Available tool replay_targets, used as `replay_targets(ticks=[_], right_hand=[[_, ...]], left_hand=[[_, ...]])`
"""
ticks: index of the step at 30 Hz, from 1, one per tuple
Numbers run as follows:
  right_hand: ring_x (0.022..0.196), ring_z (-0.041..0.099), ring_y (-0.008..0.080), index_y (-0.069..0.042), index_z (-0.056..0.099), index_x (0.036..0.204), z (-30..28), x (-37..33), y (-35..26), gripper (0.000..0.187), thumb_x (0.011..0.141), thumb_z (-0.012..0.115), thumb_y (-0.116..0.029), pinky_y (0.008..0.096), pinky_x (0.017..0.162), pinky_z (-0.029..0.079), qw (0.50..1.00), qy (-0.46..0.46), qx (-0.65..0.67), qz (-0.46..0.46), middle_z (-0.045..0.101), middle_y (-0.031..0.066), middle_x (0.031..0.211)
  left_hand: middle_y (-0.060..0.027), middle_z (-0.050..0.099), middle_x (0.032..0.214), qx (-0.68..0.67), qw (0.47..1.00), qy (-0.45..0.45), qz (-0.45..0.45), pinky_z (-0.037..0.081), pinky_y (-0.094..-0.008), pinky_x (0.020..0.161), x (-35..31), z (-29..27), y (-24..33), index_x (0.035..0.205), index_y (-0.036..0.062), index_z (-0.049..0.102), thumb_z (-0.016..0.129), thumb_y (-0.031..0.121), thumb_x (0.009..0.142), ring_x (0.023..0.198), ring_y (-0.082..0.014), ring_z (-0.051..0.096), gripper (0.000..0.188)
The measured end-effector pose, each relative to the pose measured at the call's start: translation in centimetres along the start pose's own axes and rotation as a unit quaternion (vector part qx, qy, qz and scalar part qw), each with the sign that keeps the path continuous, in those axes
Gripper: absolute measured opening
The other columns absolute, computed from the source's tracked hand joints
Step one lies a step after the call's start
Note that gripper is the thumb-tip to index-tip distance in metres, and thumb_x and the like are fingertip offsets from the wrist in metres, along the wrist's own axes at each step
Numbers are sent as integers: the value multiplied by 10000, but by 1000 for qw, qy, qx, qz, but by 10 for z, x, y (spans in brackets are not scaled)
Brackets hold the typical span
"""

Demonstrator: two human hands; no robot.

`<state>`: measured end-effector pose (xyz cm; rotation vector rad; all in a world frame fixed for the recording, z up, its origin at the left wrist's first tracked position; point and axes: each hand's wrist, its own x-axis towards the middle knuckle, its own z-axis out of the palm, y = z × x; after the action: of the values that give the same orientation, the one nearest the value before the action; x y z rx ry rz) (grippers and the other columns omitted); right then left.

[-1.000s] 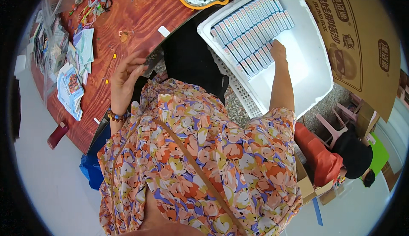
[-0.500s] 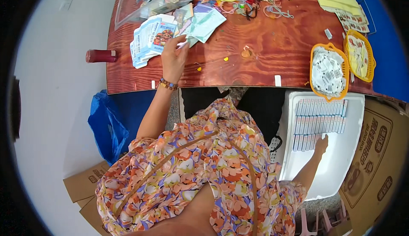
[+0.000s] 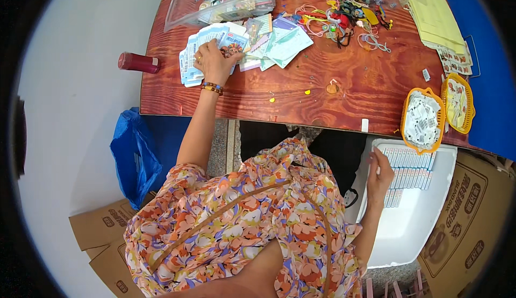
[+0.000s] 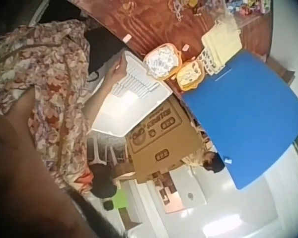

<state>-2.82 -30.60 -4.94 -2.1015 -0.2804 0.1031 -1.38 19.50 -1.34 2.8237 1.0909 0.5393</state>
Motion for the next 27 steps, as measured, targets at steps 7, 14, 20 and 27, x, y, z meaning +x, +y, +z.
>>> replay_targets(ticks=[7, 14, 20, 27], right_hand=[[800, 712, 190, 12, 659, 1179, 56, 73, -86, 261, 943, 550, 37, 272, 708, 545, 980, -119, 26, -157, 715, 141, 932], [858, 708, 170, 15, 647, 1203, 93, 112, -143, 255, 972, 545, -23, 267, 743, 542, 954, -254, 142, -72, 712, 110, 986], [912, 652, 88, 6, 634, 1224, 142, 154, -175, 278, 980, 591, -119, 238, 727, 521, 925, -249, 277, -81, 689, 43, 1052], [739, 594, 3, -7, 678, 1115, 132, 149, -154, 205, 975, 617, -144, 179, 605, 478, 914, -275, 296, 45, 685, -23, 871]], left_hand=[[-142, 543, 1196, -65, 990, 128, -17, 272, -507, 988, 1, 4, -18, 1128, 28, 563, 870, 340, 708, 1182, -330, 436, 606], [-74, 645, 876, -202, 956, 201, 67, 363, -385, 952, -17, -28, -26, 1019, 52, 611, 757, 155, 842, 865, -208, 605, 251], [-66, 634, 911, -563, 811, -147, 49, 494, -292, 748, -54, -58, 15, 1061, 9, 583, 754, 98, 842, 852, -158, 620, 292], [-144, 552, 1221, -179, 936, -33, 301, 393, -479, 976, -90, -70, 66, 1359, 21, 487, 871, 335, 665, 1175, -329, 503, 853]])
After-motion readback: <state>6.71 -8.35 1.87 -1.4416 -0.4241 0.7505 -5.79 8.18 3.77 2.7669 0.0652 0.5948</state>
